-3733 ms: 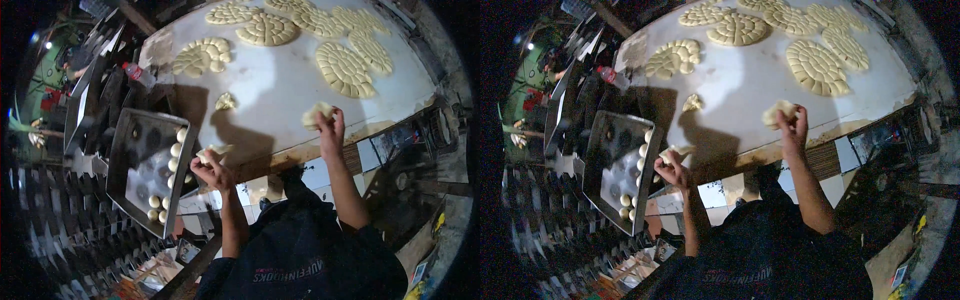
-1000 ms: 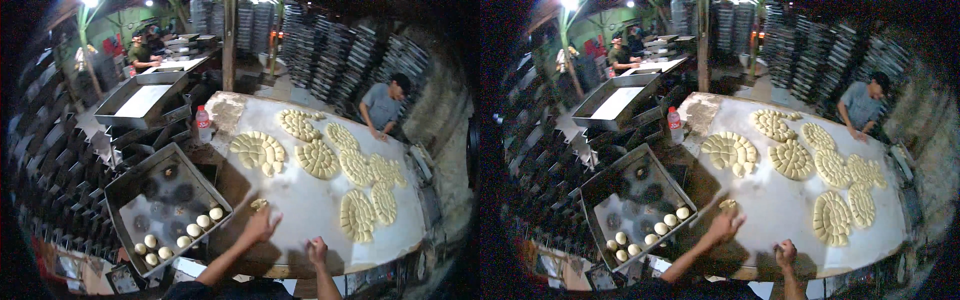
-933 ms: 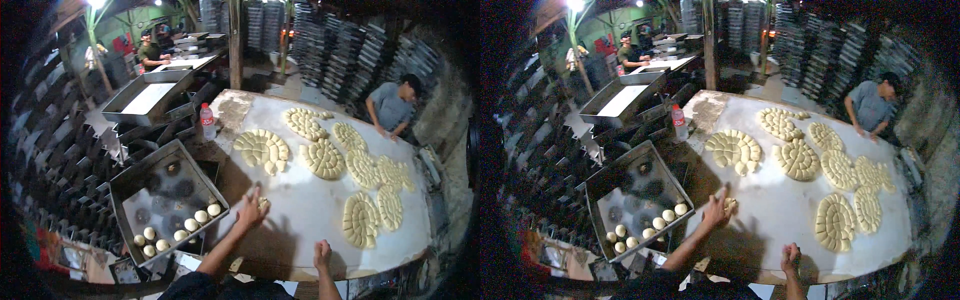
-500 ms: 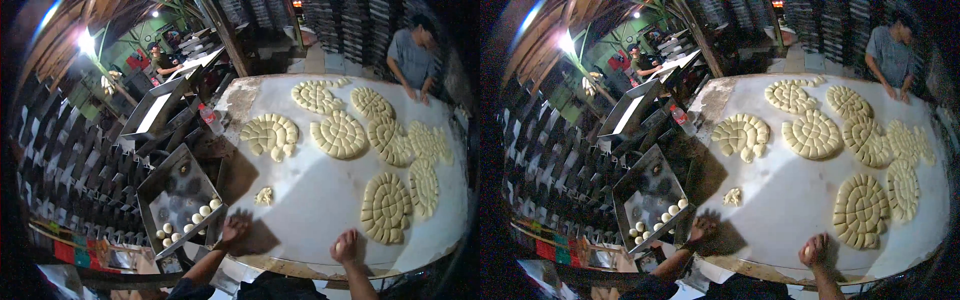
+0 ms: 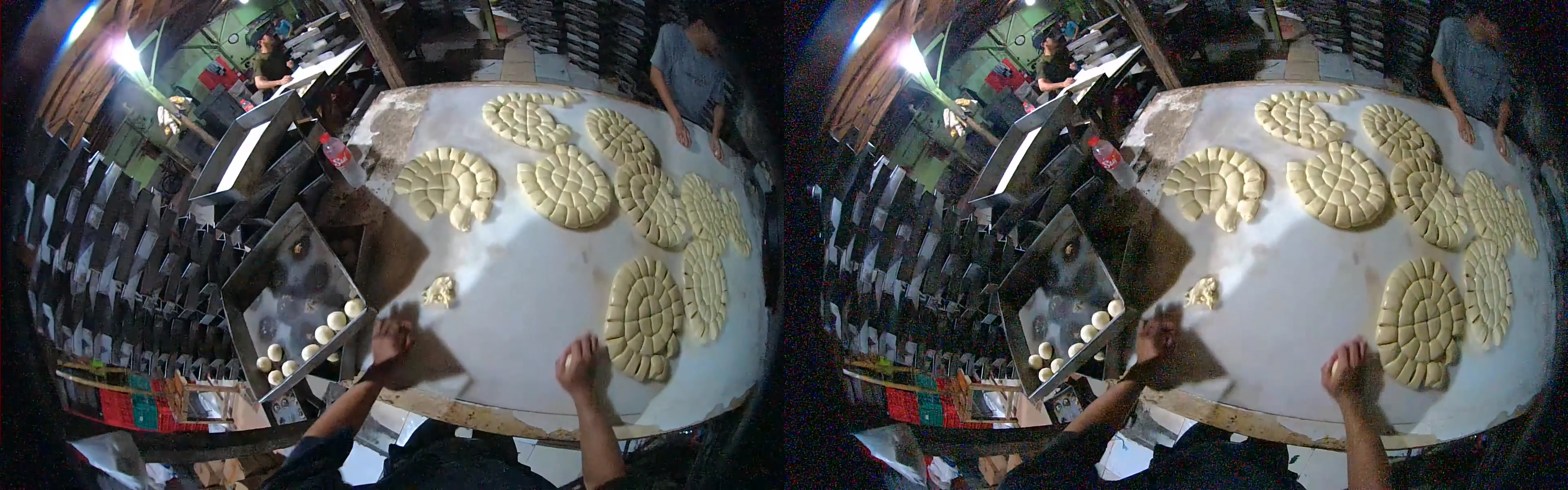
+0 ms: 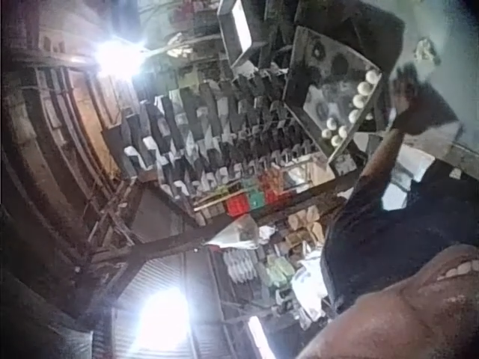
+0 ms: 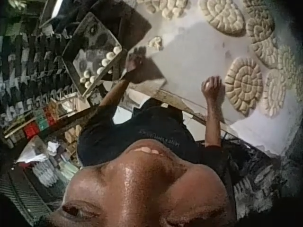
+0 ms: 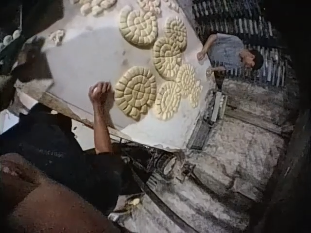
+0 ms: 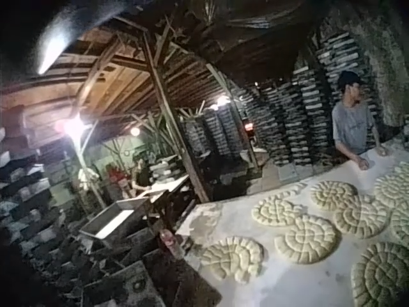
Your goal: Shaping individual pieces of dough and arranging them into a baking tray for baking.
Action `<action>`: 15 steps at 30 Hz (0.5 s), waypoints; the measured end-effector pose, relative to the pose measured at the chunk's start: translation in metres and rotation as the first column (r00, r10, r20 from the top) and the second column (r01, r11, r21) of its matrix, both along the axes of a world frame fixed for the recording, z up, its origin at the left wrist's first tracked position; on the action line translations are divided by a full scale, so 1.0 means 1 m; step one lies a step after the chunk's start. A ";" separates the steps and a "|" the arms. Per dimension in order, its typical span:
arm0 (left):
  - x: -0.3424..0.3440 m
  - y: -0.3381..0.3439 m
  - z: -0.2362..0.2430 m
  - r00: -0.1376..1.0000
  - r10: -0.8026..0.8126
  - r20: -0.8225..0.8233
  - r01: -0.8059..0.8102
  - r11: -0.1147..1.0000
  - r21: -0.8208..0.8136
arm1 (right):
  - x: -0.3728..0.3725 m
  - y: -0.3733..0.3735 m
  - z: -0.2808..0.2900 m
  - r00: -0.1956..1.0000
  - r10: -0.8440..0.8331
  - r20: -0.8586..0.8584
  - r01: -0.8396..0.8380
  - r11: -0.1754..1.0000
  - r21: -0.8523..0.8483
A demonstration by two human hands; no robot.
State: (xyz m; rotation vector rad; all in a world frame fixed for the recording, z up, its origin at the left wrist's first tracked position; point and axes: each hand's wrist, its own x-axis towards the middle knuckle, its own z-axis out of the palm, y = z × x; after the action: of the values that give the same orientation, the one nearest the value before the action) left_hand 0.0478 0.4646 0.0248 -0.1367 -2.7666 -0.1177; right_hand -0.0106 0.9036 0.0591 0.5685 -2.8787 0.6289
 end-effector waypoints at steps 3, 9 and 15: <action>-0.043 0.025 -0.019 1.000 0.027 -0.014 -0.014 0.815 0.579 | -0.033 -0.049 -0.038 0.948 -0.209 -0.239 0.190 0.977 -0.099; 0.030 0.054 -0.106 0.986 -0.142 -0.086 0.151 0.562 0.813 | 0.029 -0.129 0.002 0.970 -0.232 -0.073 0.235 0.971 0.038; 0.111 -0.044 0.022 0.649 -0.597 0.471 -0.121 0.530 0.839 | 0.046 -0.028 -0.016 0.792 -0.337 0.508 0.422 0.905 -0.058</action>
State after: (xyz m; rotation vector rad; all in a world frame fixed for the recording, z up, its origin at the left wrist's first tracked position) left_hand 0.1585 0.4204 0.0464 -0.3187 -2.9953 -1.9558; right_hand 0.0355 0.8760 0.0434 -0.2479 -3.1954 1.0576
